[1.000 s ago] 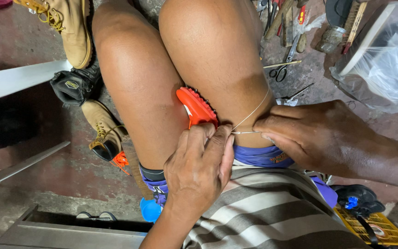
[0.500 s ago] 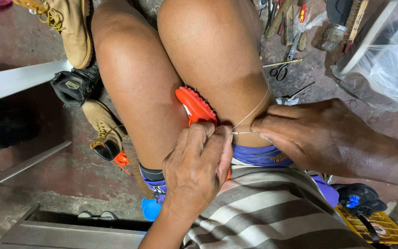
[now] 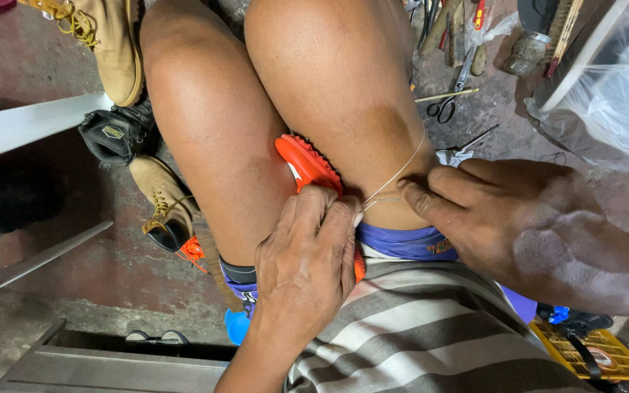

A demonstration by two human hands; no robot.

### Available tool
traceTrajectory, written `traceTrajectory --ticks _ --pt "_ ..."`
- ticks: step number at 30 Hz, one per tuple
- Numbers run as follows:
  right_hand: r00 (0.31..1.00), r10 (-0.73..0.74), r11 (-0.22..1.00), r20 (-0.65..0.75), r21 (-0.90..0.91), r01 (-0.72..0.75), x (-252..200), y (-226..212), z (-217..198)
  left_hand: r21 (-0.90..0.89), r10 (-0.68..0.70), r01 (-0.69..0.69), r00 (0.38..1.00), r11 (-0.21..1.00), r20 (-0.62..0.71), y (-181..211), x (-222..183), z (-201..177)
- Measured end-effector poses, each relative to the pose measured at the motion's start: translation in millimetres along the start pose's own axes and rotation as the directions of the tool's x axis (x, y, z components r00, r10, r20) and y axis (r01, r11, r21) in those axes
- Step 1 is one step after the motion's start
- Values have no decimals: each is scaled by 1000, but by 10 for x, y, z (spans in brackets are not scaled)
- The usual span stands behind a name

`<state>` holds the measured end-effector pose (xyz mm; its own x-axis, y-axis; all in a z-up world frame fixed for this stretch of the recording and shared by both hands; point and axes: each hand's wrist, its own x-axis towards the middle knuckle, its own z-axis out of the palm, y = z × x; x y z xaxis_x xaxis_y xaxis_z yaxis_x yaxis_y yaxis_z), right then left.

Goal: The person stitches the upper part of an orange athletic shoe to its sole by hand using a needle and thread.

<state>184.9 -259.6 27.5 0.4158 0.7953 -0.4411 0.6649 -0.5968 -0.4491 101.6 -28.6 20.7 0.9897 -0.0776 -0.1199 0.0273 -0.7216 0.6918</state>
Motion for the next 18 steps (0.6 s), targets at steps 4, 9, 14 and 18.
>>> traceTrajectory --ticks 4,9,14,18 --pt "987 -161 987 28 -10 161 154 -25 -19 -109 -32 33 999 994 7 -11 -10 -28" --pt "948 -241 953 207 234 191 408 -28 6 -351 -49 63 998 934 50 -167 -58 -94" --pt "965 -3 841 -262 522 144 444 -167 108 -525 -172 163 985 835 31 -227 -157 -27" --pt "947 109 891 -302 452 42 370 -216 323 -649 -330 296 941 701 73 -159 -231 -16"
